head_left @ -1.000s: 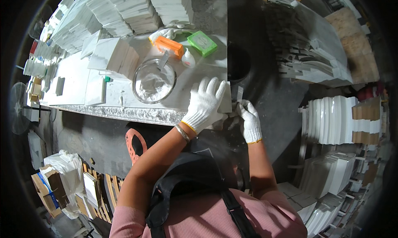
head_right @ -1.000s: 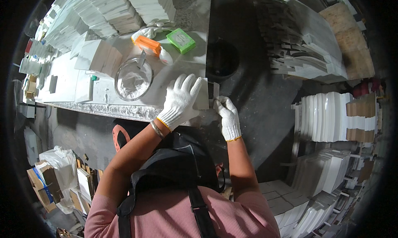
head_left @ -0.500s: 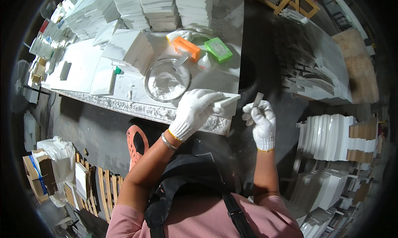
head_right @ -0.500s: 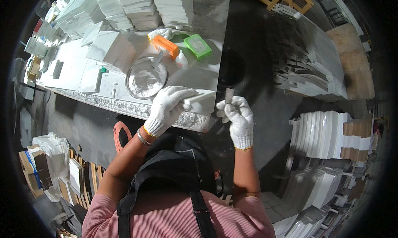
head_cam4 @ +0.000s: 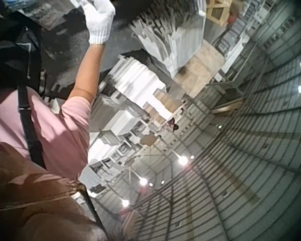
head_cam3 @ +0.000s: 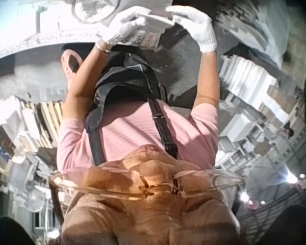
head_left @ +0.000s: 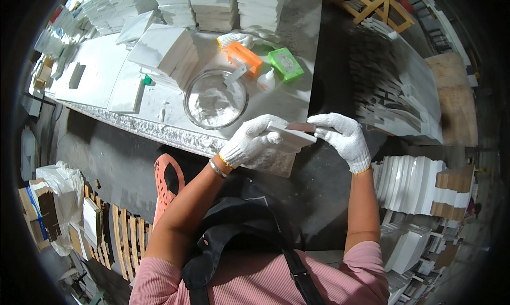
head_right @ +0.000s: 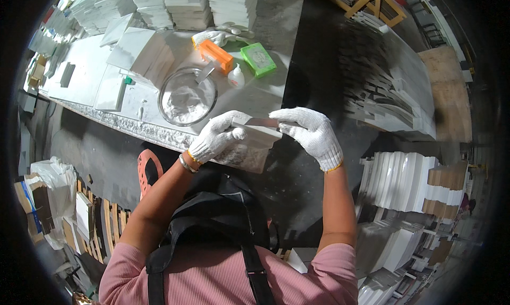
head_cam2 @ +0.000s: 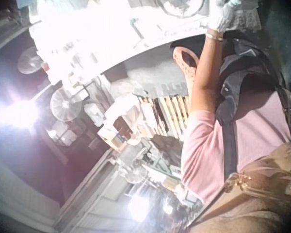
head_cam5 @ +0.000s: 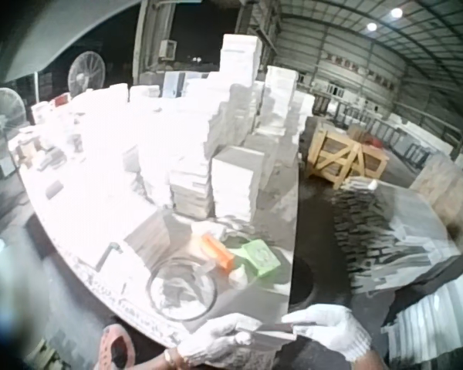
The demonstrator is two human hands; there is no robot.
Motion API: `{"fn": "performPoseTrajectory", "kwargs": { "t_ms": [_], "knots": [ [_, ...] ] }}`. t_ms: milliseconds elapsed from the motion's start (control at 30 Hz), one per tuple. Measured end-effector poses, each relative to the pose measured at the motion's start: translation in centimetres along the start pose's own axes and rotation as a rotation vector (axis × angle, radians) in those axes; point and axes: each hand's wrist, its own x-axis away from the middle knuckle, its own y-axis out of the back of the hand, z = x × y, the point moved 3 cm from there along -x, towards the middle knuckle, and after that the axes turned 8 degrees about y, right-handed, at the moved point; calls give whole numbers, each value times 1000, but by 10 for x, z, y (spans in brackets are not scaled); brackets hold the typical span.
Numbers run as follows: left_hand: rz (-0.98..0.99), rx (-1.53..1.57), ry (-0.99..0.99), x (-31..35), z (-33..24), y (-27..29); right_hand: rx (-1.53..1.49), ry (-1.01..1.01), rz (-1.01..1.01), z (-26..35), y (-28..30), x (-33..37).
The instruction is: The person repeatedly smooths the edges of small white rectangular tiles using a green sanding block and a metal scraper. They handle the tiles one at a time, sanding edges, scraping surfaces, and stacking the finished pieces on the table.
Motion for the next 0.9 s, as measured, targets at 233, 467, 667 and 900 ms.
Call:
{"fn": "performPoseTrajectory", "kwargs": {
  "t_ms": [233,467,667,900],
  "knots": [
    [38,-71,-29,-1,5,5,-141,-50,228,-4,-24,-43],
    [-42,-217,-66,-1,10,8,-206,-81,295,-6,-30,-51],
    [-20,-45,-2,-1,16,7,-137,-3,300,-4,-33,-52],
    [-52,-152,-49,1,13,7,9,102,287,-2,-34,-52]
  ]
}}
